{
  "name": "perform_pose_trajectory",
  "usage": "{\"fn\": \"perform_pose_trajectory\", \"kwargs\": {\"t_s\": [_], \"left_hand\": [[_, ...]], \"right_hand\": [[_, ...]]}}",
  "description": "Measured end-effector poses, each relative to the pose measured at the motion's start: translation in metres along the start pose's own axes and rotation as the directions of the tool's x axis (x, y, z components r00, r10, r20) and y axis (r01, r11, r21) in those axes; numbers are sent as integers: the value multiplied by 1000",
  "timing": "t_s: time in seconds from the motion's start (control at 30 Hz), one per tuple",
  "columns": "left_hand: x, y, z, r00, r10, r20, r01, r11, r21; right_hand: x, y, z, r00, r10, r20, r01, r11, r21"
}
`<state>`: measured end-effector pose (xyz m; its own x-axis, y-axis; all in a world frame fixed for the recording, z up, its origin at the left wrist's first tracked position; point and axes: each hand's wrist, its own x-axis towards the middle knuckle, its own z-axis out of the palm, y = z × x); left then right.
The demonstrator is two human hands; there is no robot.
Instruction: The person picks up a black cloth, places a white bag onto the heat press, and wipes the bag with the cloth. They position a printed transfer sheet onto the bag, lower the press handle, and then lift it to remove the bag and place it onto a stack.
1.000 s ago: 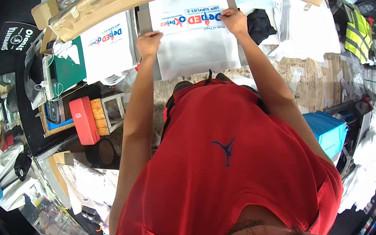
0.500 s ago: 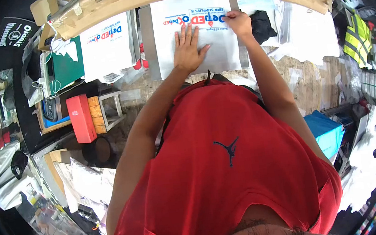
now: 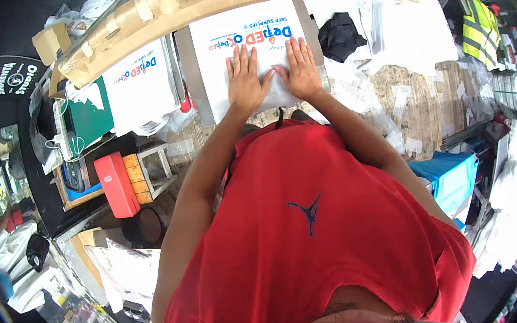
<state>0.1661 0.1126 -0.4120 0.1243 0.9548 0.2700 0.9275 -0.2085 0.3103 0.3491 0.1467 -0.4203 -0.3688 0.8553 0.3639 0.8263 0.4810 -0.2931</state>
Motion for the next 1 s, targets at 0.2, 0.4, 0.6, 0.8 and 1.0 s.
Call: {"fn": "perform_pose_trajectory", "kwargs": {"t_s": [0.2, 0.4, 0.6, 0.8, 1.0], "left_hand": [[2, 1, 1, 1000, 1, 1, -1, 1000, -1], [-1, 3, -1, 1000, -5, -10, 5, 1000, 4], [-2, -1, 3, 1000, -16, 3, 16, 1000, 5], [-2, 0, 5, 1000, -22, 11, 22, 1000, 19], [-5, -2, 10, 1000, -14, -17, 14, 999, 35]], "right_hand": [[0, 2, 0, 1000, 9, 21, -9, 1000, 18], [-2, 2, 3, 999, 11, 40, -12, 1000, 9], [-2, 2, 7, 1000, -2, 23, 2, 1000, -6], [-3, 8, -4, 1000, 7, -14, -6, 996, 87], [45, -11, -247, 384, -436, 814, 39, 888, 458]]}}
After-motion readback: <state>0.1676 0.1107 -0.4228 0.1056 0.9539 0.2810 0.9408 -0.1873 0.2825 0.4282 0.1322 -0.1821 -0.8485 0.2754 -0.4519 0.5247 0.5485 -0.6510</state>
